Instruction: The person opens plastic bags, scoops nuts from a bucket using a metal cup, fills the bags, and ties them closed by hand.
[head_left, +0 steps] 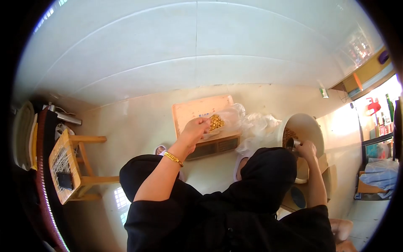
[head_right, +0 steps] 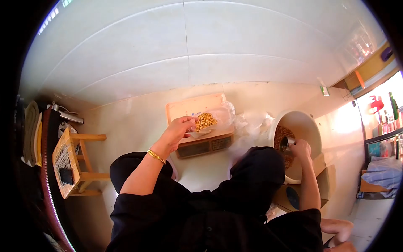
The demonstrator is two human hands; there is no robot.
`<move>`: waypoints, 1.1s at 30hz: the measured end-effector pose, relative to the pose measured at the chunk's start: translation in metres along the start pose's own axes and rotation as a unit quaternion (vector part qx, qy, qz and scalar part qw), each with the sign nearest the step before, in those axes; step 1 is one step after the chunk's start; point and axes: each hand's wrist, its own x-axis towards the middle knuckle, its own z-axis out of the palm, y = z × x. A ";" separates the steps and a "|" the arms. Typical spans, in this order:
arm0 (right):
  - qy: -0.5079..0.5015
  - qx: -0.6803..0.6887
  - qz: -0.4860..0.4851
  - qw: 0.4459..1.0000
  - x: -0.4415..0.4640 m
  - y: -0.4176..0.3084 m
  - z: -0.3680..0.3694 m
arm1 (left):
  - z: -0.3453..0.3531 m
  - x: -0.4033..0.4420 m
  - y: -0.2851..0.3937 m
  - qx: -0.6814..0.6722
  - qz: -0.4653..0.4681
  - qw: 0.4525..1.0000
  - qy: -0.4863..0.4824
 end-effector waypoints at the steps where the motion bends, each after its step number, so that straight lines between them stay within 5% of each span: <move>1: -0.027 0.002 0.000 1.000 0.007 -0.001 0.015 | -0.001 -0.001 0.002 0.009 -0.008 1.000 -0.005; 17: 0.005 -0.242 -0.132 0.961 0.106 -0.002 0.188 | 0.011 0.003 0.009 0.011 -0.045 0.998 -0.039; 24: 0.002 -0.051 -0.200 0.979 0.094 0.009 0.208 | 0.017 -0.002 0.015 0.025 -0.046 0.998 -0.043; 26: -0.101 -0.103 -0.243 0.959 0.077 0.003 0.179 | 0.015 -0.001 0.013 0.021 -0.043 0.998 -0.050; 33: -0.148 0.134 -0.165 0.966 0.060 0.020 0.184 | 0.015 0.000 0.015 0.019 -0.037 0.998 -0.043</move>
